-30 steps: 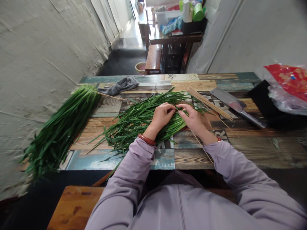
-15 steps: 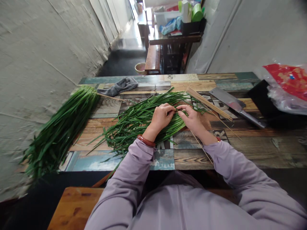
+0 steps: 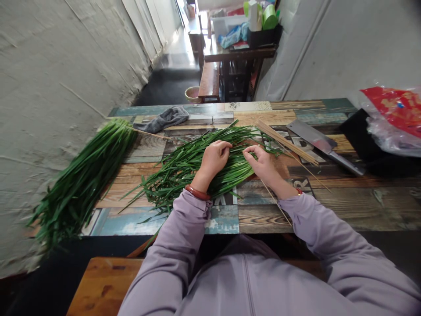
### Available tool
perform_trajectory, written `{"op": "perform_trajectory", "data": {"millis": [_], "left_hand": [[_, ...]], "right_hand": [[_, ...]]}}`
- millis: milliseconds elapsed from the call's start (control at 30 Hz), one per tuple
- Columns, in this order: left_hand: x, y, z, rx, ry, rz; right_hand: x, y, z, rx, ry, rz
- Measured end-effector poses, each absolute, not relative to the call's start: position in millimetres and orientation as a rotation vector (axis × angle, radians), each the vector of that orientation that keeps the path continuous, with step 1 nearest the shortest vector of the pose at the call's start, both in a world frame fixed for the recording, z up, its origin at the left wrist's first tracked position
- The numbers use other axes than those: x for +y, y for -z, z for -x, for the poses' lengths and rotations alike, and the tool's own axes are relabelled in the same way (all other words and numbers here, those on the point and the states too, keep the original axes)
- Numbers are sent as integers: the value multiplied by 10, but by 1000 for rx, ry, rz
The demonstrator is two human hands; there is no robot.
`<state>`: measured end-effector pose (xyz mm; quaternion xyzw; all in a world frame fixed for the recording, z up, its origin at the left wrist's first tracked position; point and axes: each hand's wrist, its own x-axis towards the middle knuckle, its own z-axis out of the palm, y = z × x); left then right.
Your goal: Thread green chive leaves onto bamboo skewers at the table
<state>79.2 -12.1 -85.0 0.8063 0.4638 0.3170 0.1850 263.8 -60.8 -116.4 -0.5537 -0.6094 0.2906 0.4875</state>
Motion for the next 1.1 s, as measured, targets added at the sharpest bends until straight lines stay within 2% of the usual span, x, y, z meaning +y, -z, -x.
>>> {"op": "perform_trajectory", "data": {"millis": [367, 667, 767, 867, 967, 1100], "left_hand": [[-138, 860, -800, 1571, -501, -2488], [-131, 842, -831, 1653, -380, -2538], [-141, 835, -826, 1650, -443, -2564], [-141, 830, -807, 1621, -666, -2547], [-121, 854, -790, 1512, -904, -2405], [-96, 911, -795, 1361, -999, -2156]], "right_hand": [[-616, 1144, -2635, -1488, -733, 1360], [-615, 1142, -2630, -1498, -725, 1361], [-615, 1155, -2632, -1503, -704, 1361], [-617, 1159, -2633, -1504, -700, 1355], [-619, 1154, -2631, -1497, -702, 1351], [-620, 1146, -2627, -1477, -699, 1353]]}}
